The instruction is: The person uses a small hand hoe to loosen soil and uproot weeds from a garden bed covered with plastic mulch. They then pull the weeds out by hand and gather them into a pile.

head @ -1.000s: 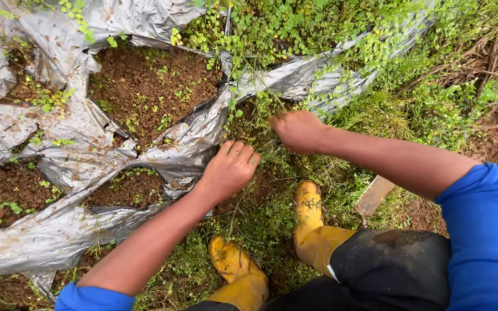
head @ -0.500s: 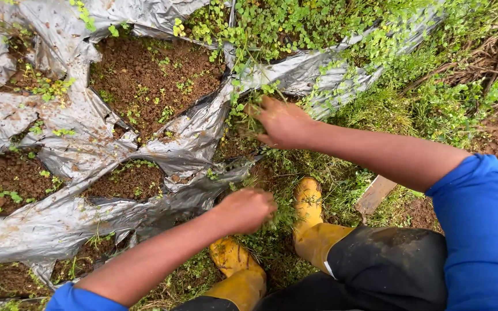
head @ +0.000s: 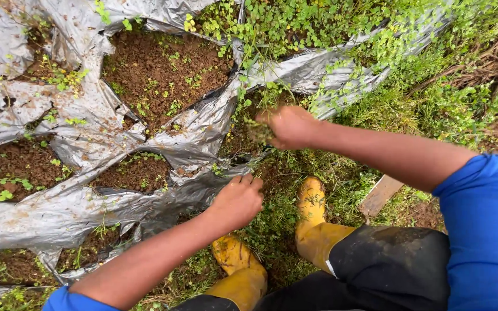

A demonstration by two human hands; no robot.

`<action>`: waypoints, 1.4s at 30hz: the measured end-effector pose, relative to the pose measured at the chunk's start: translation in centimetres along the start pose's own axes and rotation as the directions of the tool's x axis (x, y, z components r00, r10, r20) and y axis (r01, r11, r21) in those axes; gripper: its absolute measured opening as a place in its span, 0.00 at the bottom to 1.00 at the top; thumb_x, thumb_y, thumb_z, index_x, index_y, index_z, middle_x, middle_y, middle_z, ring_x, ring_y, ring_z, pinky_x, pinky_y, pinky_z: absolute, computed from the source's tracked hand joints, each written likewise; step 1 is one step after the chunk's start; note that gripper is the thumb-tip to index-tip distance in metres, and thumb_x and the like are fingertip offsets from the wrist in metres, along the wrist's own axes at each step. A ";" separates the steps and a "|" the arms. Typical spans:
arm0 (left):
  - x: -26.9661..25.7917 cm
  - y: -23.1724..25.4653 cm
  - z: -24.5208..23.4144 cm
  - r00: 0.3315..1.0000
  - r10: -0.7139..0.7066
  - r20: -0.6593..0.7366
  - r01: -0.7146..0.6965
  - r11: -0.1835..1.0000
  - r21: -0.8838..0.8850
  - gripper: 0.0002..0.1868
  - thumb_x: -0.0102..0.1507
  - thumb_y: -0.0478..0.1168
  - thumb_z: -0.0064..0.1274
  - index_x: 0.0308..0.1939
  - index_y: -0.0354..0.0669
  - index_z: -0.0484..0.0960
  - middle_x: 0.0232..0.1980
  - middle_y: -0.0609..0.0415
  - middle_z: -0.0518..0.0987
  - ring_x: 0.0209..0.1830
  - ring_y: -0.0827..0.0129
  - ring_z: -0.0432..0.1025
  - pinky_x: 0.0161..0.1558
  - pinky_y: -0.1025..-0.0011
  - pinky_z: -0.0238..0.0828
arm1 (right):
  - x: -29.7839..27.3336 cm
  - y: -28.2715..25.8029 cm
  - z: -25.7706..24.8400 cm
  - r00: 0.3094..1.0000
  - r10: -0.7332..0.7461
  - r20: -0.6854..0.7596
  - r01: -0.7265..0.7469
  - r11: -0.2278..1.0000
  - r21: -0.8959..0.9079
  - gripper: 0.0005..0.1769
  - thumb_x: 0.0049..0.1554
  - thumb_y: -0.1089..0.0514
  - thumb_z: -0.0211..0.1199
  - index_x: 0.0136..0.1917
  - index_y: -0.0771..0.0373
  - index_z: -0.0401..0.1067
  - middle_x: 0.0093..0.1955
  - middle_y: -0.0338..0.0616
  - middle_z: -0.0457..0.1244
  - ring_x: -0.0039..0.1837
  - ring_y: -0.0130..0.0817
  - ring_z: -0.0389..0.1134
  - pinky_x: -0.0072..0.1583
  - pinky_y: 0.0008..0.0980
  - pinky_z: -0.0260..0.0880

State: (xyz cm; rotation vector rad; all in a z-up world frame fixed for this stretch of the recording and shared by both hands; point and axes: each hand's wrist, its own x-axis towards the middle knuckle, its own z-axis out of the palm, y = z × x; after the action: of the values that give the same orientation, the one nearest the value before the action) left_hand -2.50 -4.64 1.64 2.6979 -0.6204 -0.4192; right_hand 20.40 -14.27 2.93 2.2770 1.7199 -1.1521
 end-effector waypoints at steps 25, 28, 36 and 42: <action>3.8 -5.3 0.5 0.895 -0.003 -0.446 0.113 0.969 0.221 0.08 0.69 0.39 0.52 0.49 0.49 0.85 0.43 0.49 0.79 0.47 0.57 0.78 0.46 0.61 0.78 | -6.2 6.7 6.0 0.911 0.270 0.310 -0.342 0.917 0.206 0.15 0.59 0.65 0.59 0.55 0.79 0.73 0.39 0.59 0.68 0.32 0.38 0.71 0.34 0.31 0.74; 6.4 -5.5 3.5 0.865 0.090 -0.494 0.040 0.969 0.245 0.08 0.68 0.41 0.54 0.49 0.48 0.84 0.44 0.47 0.77 0.47 0.54 0.74 0.47 0.59 0.73 | -6.9 2.6 4.6 0.875 0.293 0.386 -0.462 0.746 0.480 0.28 0.62 0.58 0.57 0.71 0.77 0.58 0.63 0.72 0.62 0.58 0.61 0.71 0.61 0.61 0.73; 8.7 -5.5 1.7 0.942 0.037 -0.334 0.053 0.965 0.257 0.09 0.69 0.39 0.51 0.41 0.47 0.87 0.42 0.50 0.81 0.46 0.59 0.77 0.51 0.60 0.72 | -4.8 -0.7 10.1 0.881 0.473 -0.022 -0.250 0.506 0.826 0.12 0.60 0.66 0.57 0.43 0.83 0.70 0.35 0.60 0.64 0.45 0.53 0.73 0.52 0.47 0.74; 7.4 -6.3 4.1 0.863 0.109 -0.493 0.026 0.965 0.260 0.11 0.71 0.40 0.48 0.39 0.40 0.82 0.39 0.44 0.80 0.43 0.54 0.78 0.50 0.58 0.70 | -3.3 7.4 17.6 0.924 -0.061 -0.376 0.350 0.526 0.775 0.02 0.51 0.70 0.65 0.40 0.72 0.74 0.34 0.47 0.67 0.37 0.38 0.66 0.48 0.42 0.72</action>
State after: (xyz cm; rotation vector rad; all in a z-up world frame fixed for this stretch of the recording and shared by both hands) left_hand 4.74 -3.83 -6.02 2.8510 -0.6040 0.4095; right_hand 17.29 -27.91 -10.51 2.9335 1.8158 -2.1754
